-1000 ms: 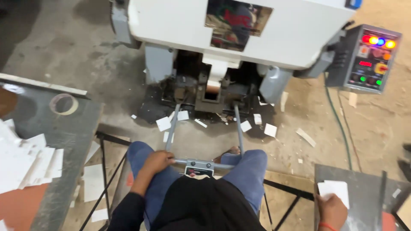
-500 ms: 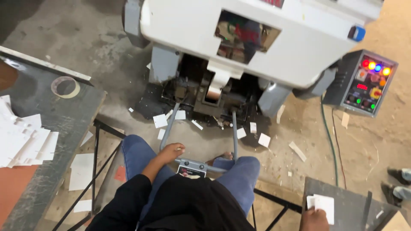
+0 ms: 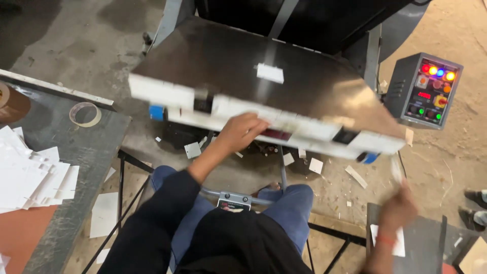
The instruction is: Operating an industrial stamping or embossing machine by manually placing and removing small paper cards.
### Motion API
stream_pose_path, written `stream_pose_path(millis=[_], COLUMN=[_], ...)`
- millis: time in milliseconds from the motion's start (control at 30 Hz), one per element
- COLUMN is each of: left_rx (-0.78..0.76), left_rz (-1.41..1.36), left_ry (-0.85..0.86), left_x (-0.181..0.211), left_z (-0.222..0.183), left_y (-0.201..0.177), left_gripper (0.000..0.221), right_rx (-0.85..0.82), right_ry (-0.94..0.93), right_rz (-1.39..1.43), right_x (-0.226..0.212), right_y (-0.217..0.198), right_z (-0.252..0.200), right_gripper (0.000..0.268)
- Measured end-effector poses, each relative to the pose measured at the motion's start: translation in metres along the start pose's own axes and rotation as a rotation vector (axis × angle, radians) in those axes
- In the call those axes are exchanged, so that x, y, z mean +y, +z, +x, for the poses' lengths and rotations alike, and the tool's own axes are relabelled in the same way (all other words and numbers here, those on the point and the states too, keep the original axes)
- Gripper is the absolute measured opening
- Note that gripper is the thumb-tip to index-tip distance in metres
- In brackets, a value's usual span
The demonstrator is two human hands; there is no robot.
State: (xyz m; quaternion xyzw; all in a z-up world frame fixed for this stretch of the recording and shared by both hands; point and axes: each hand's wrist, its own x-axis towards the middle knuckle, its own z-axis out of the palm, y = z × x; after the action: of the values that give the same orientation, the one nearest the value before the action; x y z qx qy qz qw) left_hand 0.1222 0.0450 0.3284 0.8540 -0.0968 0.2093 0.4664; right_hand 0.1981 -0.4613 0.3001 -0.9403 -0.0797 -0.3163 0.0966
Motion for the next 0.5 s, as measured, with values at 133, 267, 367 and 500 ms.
stream_pose_path(millis=[133, 267, 367, 500], left_rx=[-0.073, -0.432, -0.579, -0.164], left_rz=[0.387, 0.801, 0.66, 0.51], left_ry=[0.006, -0.109, -0.171, 0.047], left_x=[-0.06, -0.069, 0.009, -0.037], left_z=[0.03, -0.046, -0.115, -0.216], left_y=[0.057, 0.099, 0.063, 0.012], left_gripper=[0.048, 0.103, 0.097, 0.061], right_rx=[-0.061, -0.347, -0.423, -0.444], right_ry=[-0.312, -0.467, -0.562, -0.647], right_rz=[0.494, 0.612, 0.566, 0.497], right_x=[-0.14, -0.261, -0.3, -0.31], right_y=[0.072, 0.149, 0.187, 0.218], right_z=[0.022, -0.013, -0.035, -0.023], right_gripper=[0.044, 0.036, 0.041, 0.045])
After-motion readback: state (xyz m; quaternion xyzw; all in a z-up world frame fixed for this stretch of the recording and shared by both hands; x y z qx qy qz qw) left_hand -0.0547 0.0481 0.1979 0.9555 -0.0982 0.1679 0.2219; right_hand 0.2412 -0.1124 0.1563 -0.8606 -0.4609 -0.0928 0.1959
